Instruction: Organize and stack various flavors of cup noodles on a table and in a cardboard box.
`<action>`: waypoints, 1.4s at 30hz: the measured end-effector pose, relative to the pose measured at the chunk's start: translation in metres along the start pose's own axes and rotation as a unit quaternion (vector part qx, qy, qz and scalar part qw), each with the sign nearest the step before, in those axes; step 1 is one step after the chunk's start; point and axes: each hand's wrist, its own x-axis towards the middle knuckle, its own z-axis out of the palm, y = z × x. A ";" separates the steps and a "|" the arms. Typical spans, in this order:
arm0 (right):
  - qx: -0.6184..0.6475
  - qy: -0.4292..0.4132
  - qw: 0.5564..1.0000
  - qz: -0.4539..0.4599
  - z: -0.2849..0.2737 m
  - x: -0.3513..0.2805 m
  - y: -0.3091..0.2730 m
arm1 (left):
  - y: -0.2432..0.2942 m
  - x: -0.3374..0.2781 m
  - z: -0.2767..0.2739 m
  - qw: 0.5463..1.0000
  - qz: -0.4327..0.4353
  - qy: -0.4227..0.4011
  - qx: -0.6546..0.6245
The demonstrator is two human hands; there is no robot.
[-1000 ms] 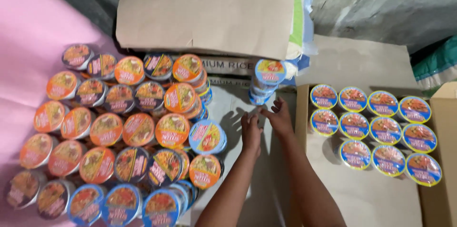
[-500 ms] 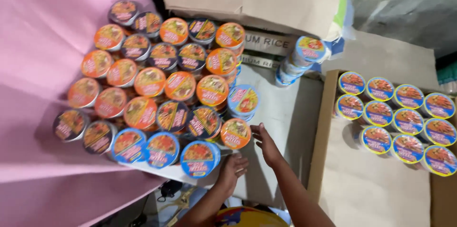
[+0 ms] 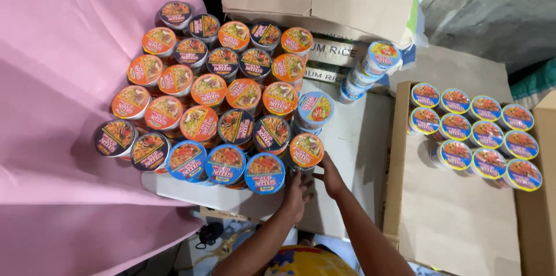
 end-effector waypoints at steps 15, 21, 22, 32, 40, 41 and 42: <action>0.059 0.079 0.995 -0.026 -0.037 -0.032 0.021 | -0.003 -0.013 0.029 0.974 0.054 0.011 0.220; 0.097 0.110 0.988 -0.052 -0.054 -0.039 0.024 | -0.011 0.012 0.036 0.966 0.075 -0.011 0.248; 0.099 0.113 0.987 -0.053 -0.057 -0.041 0.024 | -0.007 0.008 0.040 0.965 0.073 -0.013 0.251; 0.117 0.085 0.984 -0.104 -0.076 -0.041 0.024 | 0.007 0.005 0.074 0.969 0.088 -0.074 0.220; -0.012 0.142 0.981 -0.128 -0.079 -0.020 -0.002 | 0.013 0.035 0.106 0.971 0.106 -0.060 0.207; -0.027 0.153 0.979 -0.135 -0.081 -0.015 -0.005 | 0.015 0.037 0.111 0.973 0.099 -0.056 0.200; -0.040 0.164 0.976 -0.141 -0.083 -0.011 -0.006 | 0.016 0.038 0.114 0.976 0.090 -0.052 0.193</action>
